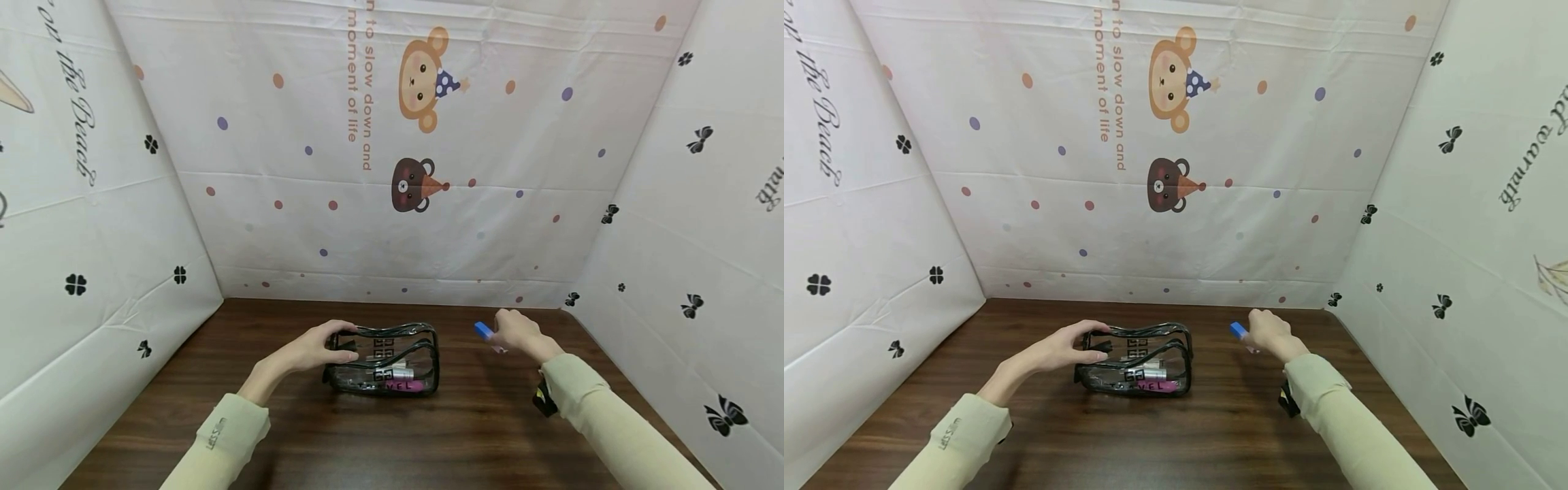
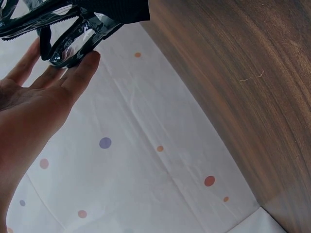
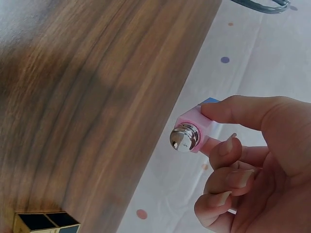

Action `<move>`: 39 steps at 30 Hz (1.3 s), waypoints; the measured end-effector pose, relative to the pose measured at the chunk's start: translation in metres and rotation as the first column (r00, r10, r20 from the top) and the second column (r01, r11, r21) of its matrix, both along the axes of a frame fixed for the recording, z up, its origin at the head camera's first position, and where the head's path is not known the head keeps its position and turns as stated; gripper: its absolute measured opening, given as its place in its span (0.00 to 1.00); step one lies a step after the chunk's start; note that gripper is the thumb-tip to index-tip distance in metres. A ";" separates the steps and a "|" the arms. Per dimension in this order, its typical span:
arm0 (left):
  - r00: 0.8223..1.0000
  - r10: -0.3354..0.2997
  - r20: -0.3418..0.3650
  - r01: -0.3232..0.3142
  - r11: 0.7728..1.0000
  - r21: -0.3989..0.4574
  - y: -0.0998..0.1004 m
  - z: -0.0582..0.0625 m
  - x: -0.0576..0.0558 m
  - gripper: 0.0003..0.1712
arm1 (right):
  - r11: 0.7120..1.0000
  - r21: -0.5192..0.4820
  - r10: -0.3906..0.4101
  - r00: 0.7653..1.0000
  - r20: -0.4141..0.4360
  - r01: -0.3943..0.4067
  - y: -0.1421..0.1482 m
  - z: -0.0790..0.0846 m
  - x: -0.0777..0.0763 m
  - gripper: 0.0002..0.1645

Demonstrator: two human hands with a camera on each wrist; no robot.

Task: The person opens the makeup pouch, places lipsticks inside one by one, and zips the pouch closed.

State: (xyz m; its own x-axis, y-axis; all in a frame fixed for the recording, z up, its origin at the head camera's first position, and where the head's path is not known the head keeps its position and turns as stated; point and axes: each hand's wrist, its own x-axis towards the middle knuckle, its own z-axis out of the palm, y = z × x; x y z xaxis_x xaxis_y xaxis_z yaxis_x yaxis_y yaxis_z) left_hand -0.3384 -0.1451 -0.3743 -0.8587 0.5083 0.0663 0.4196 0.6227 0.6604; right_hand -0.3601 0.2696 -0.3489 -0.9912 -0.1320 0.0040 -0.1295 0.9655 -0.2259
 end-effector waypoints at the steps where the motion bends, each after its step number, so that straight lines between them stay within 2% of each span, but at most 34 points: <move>1: 1.000 0.001 -0.001 -0.001 1.000 -0.003 0.000 0.000 0.000 0.35 | 1.000 0.000 0.008 1.000 -0.002 -0.008 -0.001 0.001 0.000 0.18; 12: 1.000 -0.001 0.002 0.001 1.000 -0.002 0.000 -0.001 0.000 0.36 | 0.998 0.011 0.054 0.998 -0.015 -0.054 -0.011 0.011 0.001 0.19; 20: 1.000 0.010 0.017 -0.010 1.000 -0.002 0.000 -0.002 0.001 0.36 | 0.997 0.007 0.072 0.997 -0.012 -0.072 -0.021 0.017 0.002 0.17; 28: 1.000 -0.005 0.006 0.006 1.000 -0.004 -0.001 -0.003 0.001 0.36 | 0.996 -0.003 0.094 0.995 -0.036 -0.094 -0.029 0.024 0.003 0.13; 32: 1.000 -0.008 0.001 0.008 1.000 0.001 0.000 -0.003 0.000 0.36 | 0.992 -0.015 0.122 0.992 -0.037 -0.123 -0.032 0.027 0.004 0.13; 39: 1.000 0.008 0.012 -0.008 1.000 -0.001 0.000 -0.003 0.000 0.36 | 0.992 0.008 0.127 0.991 -0.051 -0.127 -0.040 0.031 0.003 0.15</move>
